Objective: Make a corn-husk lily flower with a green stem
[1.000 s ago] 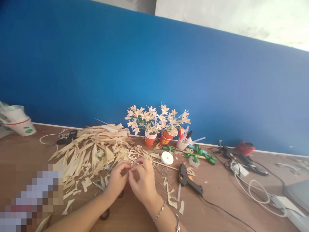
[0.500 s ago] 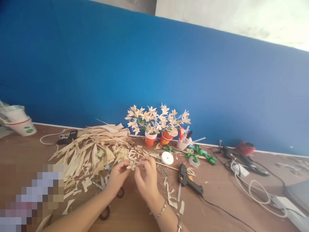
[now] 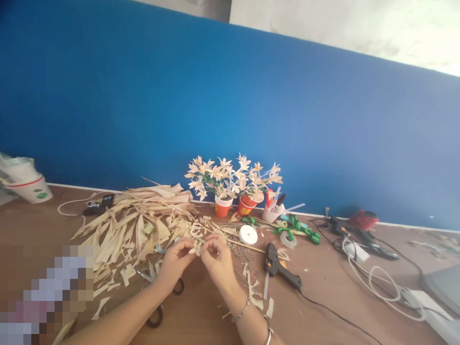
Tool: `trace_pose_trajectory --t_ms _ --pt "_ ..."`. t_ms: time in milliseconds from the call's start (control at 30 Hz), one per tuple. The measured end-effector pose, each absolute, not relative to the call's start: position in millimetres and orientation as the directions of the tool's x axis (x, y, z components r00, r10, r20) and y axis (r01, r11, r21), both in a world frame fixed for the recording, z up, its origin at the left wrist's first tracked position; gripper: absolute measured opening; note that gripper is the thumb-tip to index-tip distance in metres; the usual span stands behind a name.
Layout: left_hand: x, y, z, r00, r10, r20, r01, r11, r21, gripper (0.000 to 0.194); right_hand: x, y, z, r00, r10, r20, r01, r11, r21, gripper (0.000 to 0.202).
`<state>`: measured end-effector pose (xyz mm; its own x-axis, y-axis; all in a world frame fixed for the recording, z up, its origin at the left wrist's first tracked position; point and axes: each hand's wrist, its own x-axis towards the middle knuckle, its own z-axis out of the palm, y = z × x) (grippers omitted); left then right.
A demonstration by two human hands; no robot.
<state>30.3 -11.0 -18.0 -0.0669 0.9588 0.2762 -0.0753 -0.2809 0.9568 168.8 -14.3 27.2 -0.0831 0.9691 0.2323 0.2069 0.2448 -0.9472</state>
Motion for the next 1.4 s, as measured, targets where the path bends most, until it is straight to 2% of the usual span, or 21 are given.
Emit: trace_pose_trajectory --t_ms 367,1133,1300,1400 --pt "32 -11 -16 -0.052 0.969 0.240 -0.166 -0.245 0.955 0.005 171 -10 22 -0.104 0.977 0.187 0.145 0.201 -0.969 0.016" --pt "32 -12 -13 -0.057 0.967 0.250 -0.172 -0.256 0.951 0.012 171 -10 21 -0.107 0.973 0.203 0.152 0.218 -0.964 0.017" --pt "33 -14 -8 -0.070 0.977 0.202 -0.205 -0.212 0.956 0.014 171 -10 22 -0.111 0.970 0.216 0.159 0.232 -0.960 0.019" --pt "33 -14 -5 -0.079 0.992 0.095 -0.288 -0.114 0.951 0.015 171 -11 23 -0.060 0.982 0.177 0.128 0.184 -0.975 0.019"
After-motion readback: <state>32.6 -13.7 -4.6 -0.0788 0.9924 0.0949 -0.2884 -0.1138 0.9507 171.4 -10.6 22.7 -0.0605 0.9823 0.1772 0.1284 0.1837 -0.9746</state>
